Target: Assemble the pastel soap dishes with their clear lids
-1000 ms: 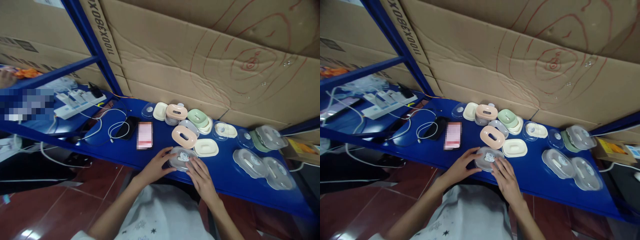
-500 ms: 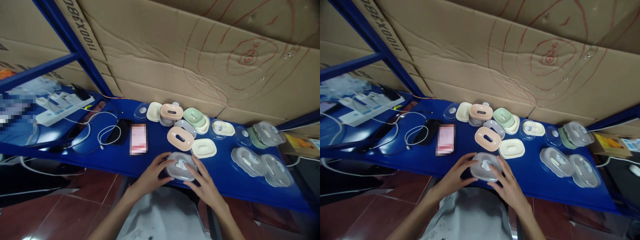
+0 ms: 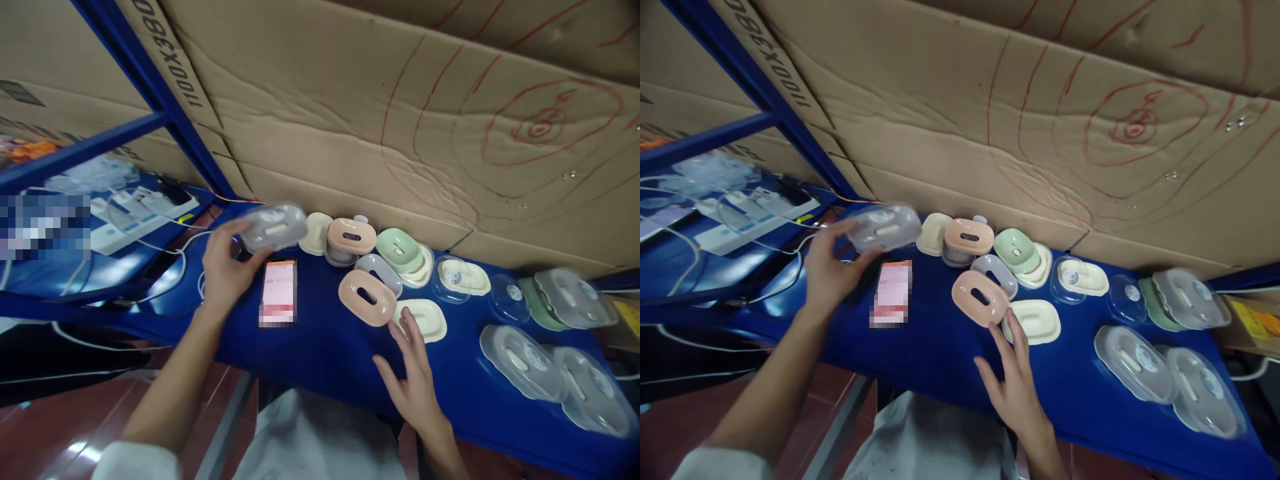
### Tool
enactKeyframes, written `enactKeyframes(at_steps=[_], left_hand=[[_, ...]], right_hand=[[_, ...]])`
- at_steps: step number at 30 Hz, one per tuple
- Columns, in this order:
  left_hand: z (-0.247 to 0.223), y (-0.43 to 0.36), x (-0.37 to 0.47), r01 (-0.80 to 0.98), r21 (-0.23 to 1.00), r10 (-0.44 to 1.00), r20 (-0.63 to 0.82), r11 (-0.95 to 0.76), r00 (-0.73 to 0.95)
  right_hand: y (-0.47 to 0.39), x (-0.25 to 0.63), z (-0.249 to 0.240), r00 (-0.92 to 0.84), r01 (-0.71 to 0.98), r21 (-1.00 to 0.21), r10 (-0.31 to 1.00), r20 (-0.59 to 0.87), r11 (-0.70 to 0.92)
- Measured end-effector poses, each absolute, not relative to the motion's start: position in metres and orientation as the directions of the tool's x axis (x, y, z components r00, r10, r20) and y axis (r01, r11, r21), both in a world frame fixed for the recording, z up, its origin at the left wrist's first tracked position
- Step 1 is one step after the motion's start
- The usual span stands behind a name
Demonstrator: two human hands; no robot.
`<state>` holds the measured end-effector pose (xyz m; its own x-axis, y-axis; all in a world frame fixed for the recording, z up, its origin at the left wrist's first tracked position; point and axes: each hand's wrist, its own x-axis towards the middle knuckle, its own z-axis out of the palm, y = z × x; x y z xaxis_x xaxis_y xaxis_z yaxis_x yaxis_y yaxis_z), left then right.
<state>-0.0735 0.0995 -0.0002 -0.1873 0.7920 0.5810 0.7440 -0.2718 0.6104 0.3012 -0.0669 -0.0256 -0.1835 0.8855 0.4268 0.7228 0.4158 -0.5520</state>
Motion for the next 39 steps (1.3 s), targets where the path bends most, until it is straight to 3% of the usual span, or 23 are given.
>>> enactKeyframes(at_steps=[5,13,17,28,30,32,35,39], left_hand=[[0.000,0.167,-0.110,0.825,0.561,0.778,0.491,0.062,-0.392],[0.003,0.190,-0.097,0.846,0.458,0.907,0.171,0.273,-0.384],[0.005,0.189,-0.093,0.880,0.357,0.919,0.119,0.314,-0.376],[0.014,0.165,-0.071,0.957,0.212,0.952,0.194,0.196,-0.238],[0.015,0.161,-0.062,0.975,0.197,0.949,0.274,0.104,-0.157],[0.012,0.159,-0.051,0.974,0.204,0.954,0.299,-0.100,0.035],[0.002,0.158,-0.030,0.913,0.204,0.931,0.175,-0.352,0.320],[-0.012,0.153,-0.003,0.911,0.132,0.921,0.055,-0.390,0.386]], right_hand=[[-0.073,0.304,-0.036,-0.235,0.724,-0.569,0.915,0.328,0.390],[-0.083,0.303,-0.047,-0.210,0.742,-0.567,0.927,0.310,0.357],[-0.081,0.304,-0.048,-0.232,0.752,-0.548,0.925,0.300,0.366],[-0.073,0.304,-0.051,-0.307,0.736,-0.511,0.892,0.333,0.444],[-0.074,0.305,-0.052,-0.315,0.732,-0.516,0.893,0.321,0.444],[-0.074,0.305,-0.054,-0.323,0.726,-0.521,0.892,0.317,0.448],[-0.074,0.306,-0.054,-0.331,0.719,-0.518,0.883,0.332,0.464],[-0.075,0.303,-0.053,-0.347,0.724,-0.495,0.873,0.342,0.481]])
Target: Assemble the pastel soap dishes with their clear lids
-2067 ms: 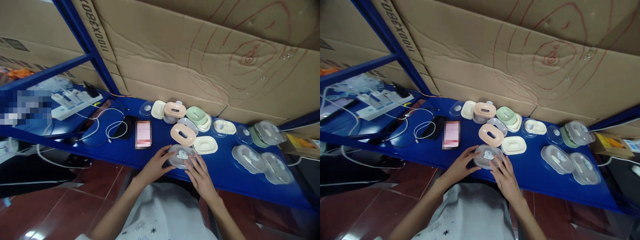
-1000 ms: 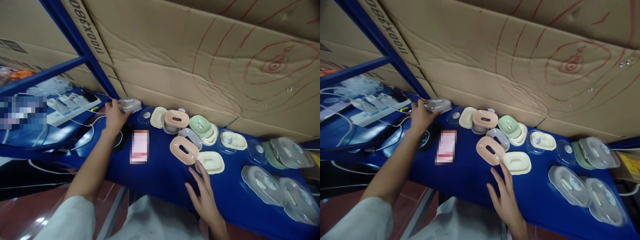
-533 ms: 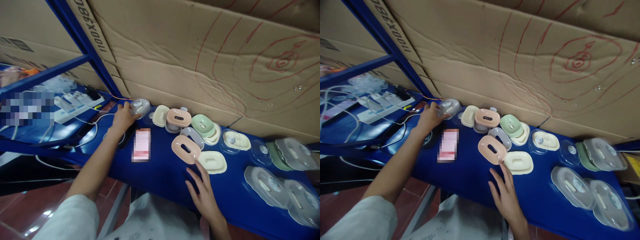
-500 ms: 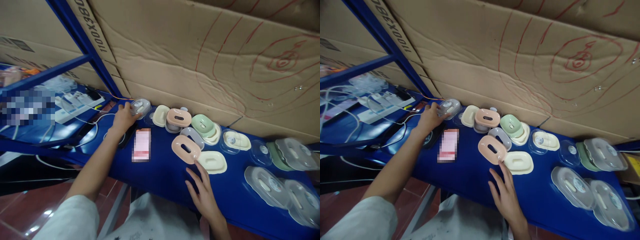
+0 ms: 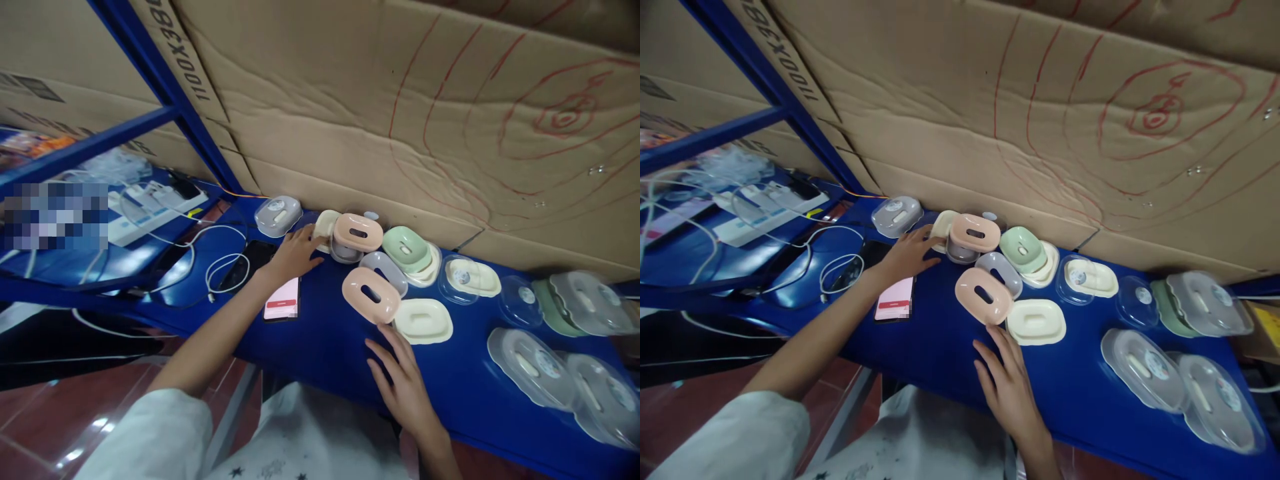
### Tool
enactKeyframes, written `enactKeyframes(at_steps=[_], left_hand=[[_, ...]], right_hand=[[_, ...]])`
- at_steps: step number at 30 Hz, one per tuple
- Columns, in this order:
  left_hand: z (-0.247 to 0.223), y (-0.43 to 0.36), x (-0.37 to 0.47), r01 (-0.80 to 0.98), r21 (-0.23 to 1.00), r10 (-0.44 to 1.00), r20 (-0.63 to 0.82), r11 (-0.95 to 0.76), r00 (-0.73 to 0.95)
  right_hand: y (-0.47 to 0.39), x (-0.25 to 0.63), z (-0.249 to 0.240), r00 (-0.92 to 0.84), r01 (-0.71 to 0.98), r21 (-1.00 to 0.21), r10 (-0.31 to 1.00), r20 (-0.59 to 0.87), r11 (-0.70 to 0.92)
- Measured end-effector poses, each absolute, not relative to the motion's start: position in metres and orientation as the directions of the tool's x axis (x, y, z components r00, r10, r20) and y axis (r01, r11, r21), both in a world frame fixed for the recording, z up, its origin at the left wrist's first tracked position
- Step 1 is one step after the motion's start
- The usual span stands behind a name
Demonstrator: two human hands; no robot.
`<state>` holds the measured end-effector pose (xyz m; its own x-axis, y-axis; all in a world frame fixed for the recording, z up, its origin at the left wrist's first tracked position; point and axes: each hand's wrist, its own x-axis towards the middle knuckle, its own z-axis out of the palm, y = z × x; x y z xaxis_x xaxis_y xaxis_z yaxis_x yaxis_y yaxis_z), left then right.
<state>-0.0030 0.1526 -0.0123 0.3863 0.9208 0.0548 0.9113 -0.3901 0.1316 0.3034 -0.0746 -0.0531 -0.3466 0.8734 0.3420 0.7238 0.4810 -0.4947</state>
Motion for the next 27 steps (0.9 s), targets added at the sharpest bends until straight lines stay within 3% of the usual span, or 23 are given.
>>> enactKeyframes(at_steps=[5,10,17,23,27], left_hand=[[-0.015,0.151,0.010,0.951,0.109,0.952,0.134,-0.291,0.276],[-0.011,0.153,0.014,0.934,0.128,0.943,0.074,-0.333,0.325],[-0.014,0.143,0.026,0.923,0.183,0.934,0.188,-0.338,0.304],[-0.002,0.136,0.015,0.858,0.377,0.925,0.284,-0.348,0.250],[0.013,0.096,-0.001,0.839,0.435,0.921,0.345,-0.326,0.179]], right_hand=[[-0.078,0.296,-0.046,-0.388,0.725,-0.484,0.871,0.301,0.490],[-0.076,0.288,-0.039,-0.425,0.724,-0.468,0.863,0.274,0.506],[-0.072,0.285,-0.038,-0.425,0.718,-0.471,0.858,0.287,0.513],[-0.068,0.284,-0.042,-0.419,0.726,-0.465,0.862,0.286,0.507],[-0.067,0.286,-0.043,-0.375,0.730,-0.498,0.883,0.282,0.469]])
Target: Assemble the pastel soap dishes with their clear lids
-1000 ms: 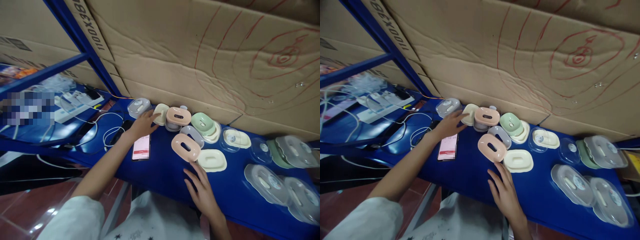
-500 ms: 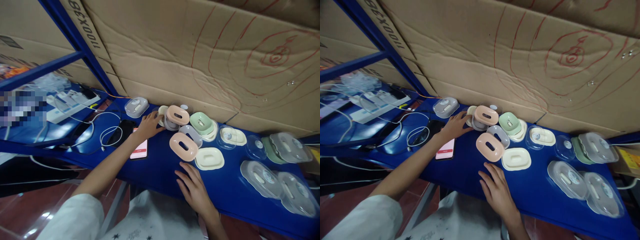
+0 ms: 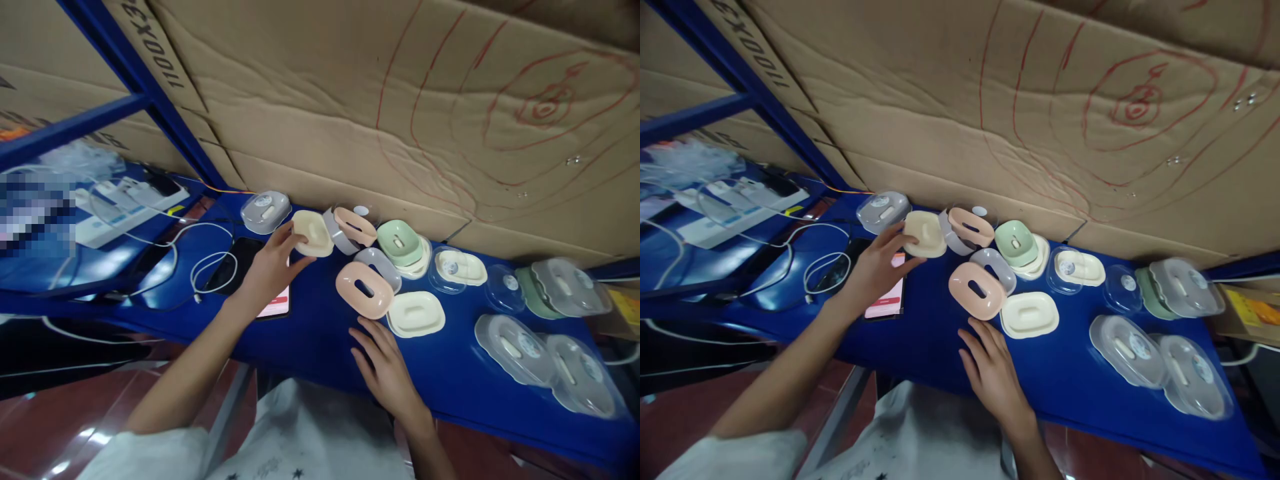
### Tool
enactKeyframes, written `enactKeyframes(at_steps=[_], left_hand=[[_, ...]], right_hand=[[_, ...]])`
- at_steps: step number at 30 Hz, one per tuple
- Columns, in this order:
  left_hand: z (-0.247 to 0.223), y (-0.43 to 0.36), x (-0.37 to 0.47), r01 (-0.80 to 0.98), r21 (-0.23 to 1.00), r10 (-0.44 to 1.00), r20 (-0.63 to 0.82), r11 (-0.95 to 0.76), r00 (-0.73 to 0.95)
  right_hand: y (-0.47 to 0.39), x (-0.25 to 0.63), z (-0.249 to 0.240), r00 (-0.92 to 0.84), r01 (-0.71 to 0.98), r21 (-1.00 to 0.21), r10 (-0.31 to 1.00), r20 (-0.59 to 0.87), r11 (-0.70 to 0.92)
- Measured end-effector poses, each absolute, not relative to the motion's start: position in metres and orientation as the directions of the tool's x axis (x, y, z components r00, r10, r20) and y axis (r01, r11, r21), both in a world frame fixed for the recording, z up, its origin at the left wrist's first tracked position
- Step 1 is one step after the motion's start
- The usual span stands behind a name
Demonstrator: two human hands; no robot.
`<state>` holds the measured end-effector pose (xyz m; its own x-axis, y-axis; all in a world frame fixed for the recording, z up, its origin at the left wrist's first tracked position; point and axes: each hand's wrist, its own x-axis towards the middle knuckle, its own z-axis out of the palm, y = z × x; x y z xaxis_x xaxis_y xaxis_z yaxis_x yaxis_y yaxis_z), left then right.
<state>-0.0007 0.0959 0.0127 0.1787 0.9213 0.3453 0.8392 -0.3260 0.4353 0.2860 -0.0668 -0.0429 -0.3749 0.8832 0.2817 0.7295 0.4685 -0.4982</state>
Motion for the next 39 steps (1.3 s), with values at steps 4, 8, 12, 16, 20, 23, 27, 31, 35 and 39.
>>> enactKeyframes(at_steps=[4,8,12,16,20,23,27,31,35,39], left_hand=[[0.017,0.042,-0.014,0.792,0.493,0.912,0.367,-0.360,0.185],[0.010,-0.004,-0.017,0.705,0.590,0.917,0.301,-0.394,0.261],[0.001,-0.039,-0.015,0.558,0.695,0.858,0.171,-0.453,0.484],[-0.002,-0.058,-0.013,0.515,0.720,0.775,0.051,-0.465,0.630],[-0.007,-0.038,0.009,0.554,0.632,0.798,0.178,-0.541,0.576],[-0.016,0.001,0.037,0.630,0.407,0.750,0.327,-0.661,0.575],[-0.015,0.037,0.064,0.648,0.235,0.682,0.383,-0.724,0.623],[0.003,0.016,0.059,0.570,0.225,0.603,0.454,-0.790,0.656],[0.005,-0.027,0.049,0.517,0.275,0.585,0.434,-0.810,0.685],[-0.015,-0.048,0.051,0.536,0.324,0.625,0.351,-0.780,0.697]], right_hand=[[-0.066,0.285,-0.043,-0.332,0.707,-0.557,0.900,0.283,0.436],[-0.066,0.282,-0.041,-0.303,0.710,-0.549,0.895,0.328,0.441],[-0.070,0.284,-0.034,-0.370,0.753,-0.420,0.854,0.367,0.506],[-0.083,0.294,-0.027,-0.568,0.685,-0.359,0.773,0.280,0.634],[-0.100,0.300,-0.032,-0.529,0.728,-0.354,0.810,0.253,0.587],[-0.106,0.297,-0.038,-0.470,0.787,-0.339,0.857,0.209,0.515],[-0.110,0.297,-0.042,-0.414,0.813,-0.341,0.881,0.230,0.471],[-0.112,0.308,-0.044,-0.210,0.859,-0.337,0.866,0.454,0.385],[-0.105,0.317,-0.040,-0.316,0.838,-0.278,0.832,0.455,0.470],[-0.094,0.321,-0.037,-0.521,0.766,-0.261,0.805,0.285,0.588]])
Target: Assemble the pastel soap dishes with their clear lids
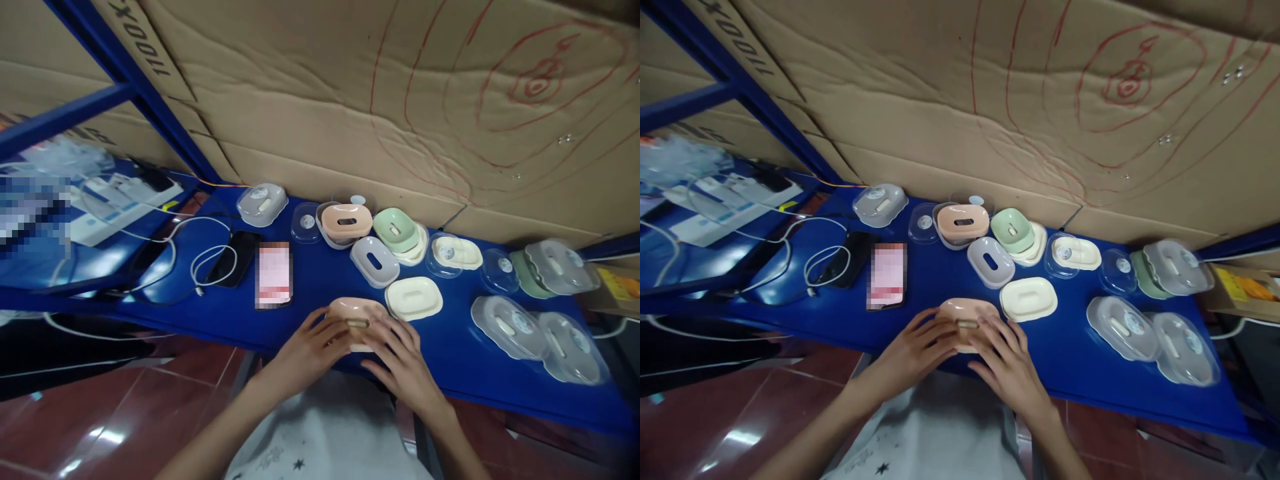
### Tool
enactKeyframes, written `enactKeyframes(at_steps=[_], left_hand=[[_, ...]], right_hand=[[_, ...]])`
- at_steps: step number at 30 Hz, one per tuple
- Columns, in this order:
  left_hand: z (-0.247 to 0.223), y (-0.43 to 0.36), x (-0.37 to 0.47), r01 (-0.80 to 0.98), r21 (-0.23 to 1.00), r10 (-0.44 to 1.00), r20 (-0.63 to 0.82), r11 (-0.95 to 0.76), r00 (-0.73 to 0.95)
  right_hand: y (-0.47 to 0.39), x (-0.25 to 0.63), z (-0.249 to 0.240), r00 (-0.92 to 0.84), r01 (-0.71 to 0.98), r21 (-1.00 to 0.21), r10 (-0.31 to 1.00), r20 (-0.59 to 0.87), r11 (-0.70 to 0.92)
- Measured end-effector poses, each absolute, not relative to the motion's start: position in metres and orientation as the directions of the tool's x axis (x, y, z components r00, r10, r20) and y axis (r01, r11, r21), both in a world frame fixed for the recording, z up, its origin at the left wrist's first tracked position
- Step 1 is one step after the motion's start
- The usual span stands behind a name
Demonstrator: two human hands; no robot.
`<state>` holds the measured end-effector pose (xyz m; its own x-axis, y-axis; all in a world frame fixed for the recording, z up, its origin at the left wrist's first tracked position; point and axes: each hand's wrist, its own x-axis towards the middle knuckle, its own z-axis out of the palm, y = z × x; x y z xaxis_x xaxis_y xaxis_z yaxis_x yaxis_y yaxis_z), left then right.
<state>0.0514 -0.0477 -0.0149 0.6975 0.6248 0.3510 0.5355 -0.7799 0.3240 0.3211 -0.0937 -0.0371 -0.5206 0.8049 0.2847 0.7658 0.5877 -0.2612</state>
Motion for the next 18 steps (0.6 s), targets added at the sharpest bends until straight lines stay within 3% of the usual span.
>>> enactKeyframes(at_steps=[7,13,16,18], left_hand=[[-0.038,-0.057,0.056,0.541,0.281,0.609,0.316,-0.792,0.728],[-0.022,-0.023,0.043,0.444,0.458,0.623,0.392,-0.770,0.677],[-0.007,0.040,0.030,0.628,0.382,0.735,0.385,-0.677,0.558],[0.001,0.088,0.025,0.837,0.282,0.872,0.302,-0.468,0.386]], right_hand=[[-0.097,0.324,-0.042,-0.582,0.737,-0.242,0.774,0.249,0.631],[-0.096,0.317,-0.041,-0.549,0.762,-0.277,0.811,0.204,0.585],[-0.092,0.310,-0.042,-0.479,0.792,-0.297,0.844,0.240,0.533],[-0.089,0.304,-0.043,-0.435,0.805,-0.312,0.859,0.268,0.505]])
